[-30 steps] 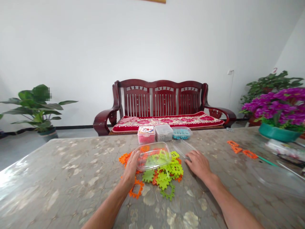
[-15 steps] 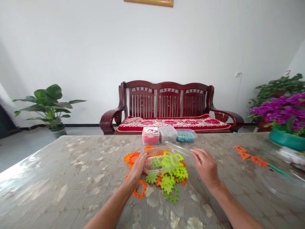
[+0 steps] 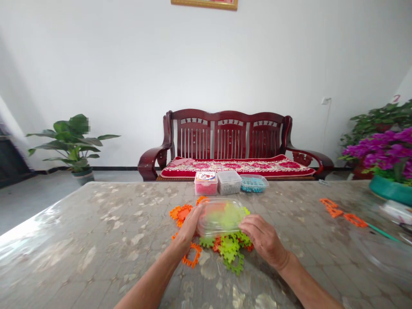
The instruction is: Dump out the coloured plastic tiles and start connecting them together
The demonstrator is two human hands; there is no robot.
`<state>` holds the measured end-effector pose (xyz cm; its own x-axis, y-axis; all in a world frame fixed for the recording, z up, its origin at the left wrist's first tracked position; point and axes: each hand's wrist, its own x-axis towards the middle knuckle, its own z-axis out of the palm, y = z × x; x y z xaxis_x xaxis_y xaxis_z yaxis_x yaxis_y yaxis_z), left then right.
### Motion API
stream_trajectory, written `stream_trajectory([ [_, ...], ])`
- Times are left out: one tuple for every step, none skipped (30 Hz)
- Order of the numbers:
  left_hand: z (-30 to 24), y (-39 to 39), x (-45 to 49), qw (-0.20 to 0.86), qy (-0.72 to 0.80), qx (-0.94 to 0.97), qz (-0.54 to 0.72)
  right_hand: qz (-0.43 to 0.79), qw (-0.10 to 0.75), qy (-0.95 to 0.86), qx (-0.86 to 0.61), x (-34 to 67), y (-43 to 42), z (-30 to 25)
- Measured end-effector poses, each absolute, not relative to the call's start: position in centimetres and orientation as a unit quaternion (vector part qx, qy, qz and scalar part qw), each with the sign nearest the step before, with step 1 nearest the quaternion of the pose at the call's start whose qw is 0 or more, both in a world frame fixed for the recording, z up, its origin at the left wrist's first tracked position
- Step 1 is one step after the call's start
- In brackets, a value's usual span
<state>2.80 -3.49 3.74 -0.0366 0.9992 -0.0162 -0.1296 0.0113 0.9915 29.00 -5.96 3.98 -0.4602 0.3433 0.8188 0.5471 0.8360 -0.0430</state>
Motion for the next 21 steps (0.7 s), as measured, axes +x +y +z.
stream_trajectory([
  [3.8,-3.5,2.8,0.525,0.480,0.456,0.535,-0.105,0.447,-0.850,-0.259,28.9,-6.0,3.9],
  [3.8,-3.6,2.8,0.527,0.477,0.459,0.533,-0.093,0.447,-0.852,-0.258,28.8,-6.0,3.9],
  [3.9,-3.6,2.8,0.529,0.471,0.461,0.534,-0.077,0.449,-0.851,-0.262,28.7,-6.0,3.8],
  [4.0,-3.7,2.9,0.532,0.463,0.464,0.536,-0.058,0.454,-0.846,-0.273,28.7,-5.9,3.6],
  [4.0,-3.8,3.0,0.534,0.455,0.468,0.537,-0.037,0.463,-0.837,-0.290,28.6,-5.9,3.4],
  [4.1,-3.9,3.1,0.532,0.452,0.471,0.540,-0.015,0.477,-0.820,-0.315,28.5,-5.8,3.2],
  [4.1,-4.0,3.2,0.525,0.454,0.472,0.543,0.010,0.496,-0.797,-0.346,28.3,-5.8,3.0],
  [4.1,-4.1,3.4,0.516,0.459,0.473,0.546,0.039,0.516,-0.767,-0.379,28.1,-5.7,2.7],
  [4.2,-4.3,3.5,0.507,0.464,0.476,0.549,0.072,0.534,-0.734,-0.413,27.8,-5.5,2.6],
  [4.2,-4.4,3.7,0.499,0.466,0.481,0.550,0.109,0.549,-0.701,-0.442,27.6,-5.4,2.5],
  [4.3,-4.5,3.8,0.494,0.462,0.488,0.552,0.152,0.556,-0.671,-0.466,27.3,-5.3,2.4],
  [4.4,-4.7,4.0,0.492,0.454,0.496,0.554,0.196,0.557,-0.647,-0.483,27.0,-5.2,2.5],
  [4.5,-4.9,4.1,0.492,0.441,0.502,0.558,0.238,0.554,-0.628,-0.492,26.7,-5.0,2.7],
  [4.5,-5.0,4.3,0.494,0.427,0.508,0.562,0.277,0.551,-0.613,-0.495,26.6,-4.9,2.9],
  [4.6,-5.1,4.4,0.495,0.416,0.512,0.565,0.311,0.549,-0.600,-0.491,26.4,-4.9,3.2],
  [4.7,-5.2,4.5,0.499,0.407,0.514,0.567,0.341,0.551,-0.587,-0.485,26.4,-4.8,3.5],
  [4.6,-5.3,4.5,0.504,0.400,0.515,0.567,0.365,0.556,-0.574,-0.477,26.4,-4.7,3.8],
  [4.5,-5.3,4.5,0.512,0.391,0.515,0.565,0.382,0.564,-0.561,-0.469,26.4,-4.6,4.0],
  [4.4,-5.3,4.5,0.521,0.382,0.513,0.565,0.393,0.573,-0.549,-0.464,26.5,-4.6,4.1],
  [4.2,-5.3,4.5,0.532,0.371,0.509,0.566,0.399,0.582,-0.539,-0.461,26.6,-4.5,4.2],
  [4.1,-5.2,4.6,0.543,0.358,0.504,0.568,0.400,0.589,-0.532,-0.459,26.6,-4.4,4.2],
])
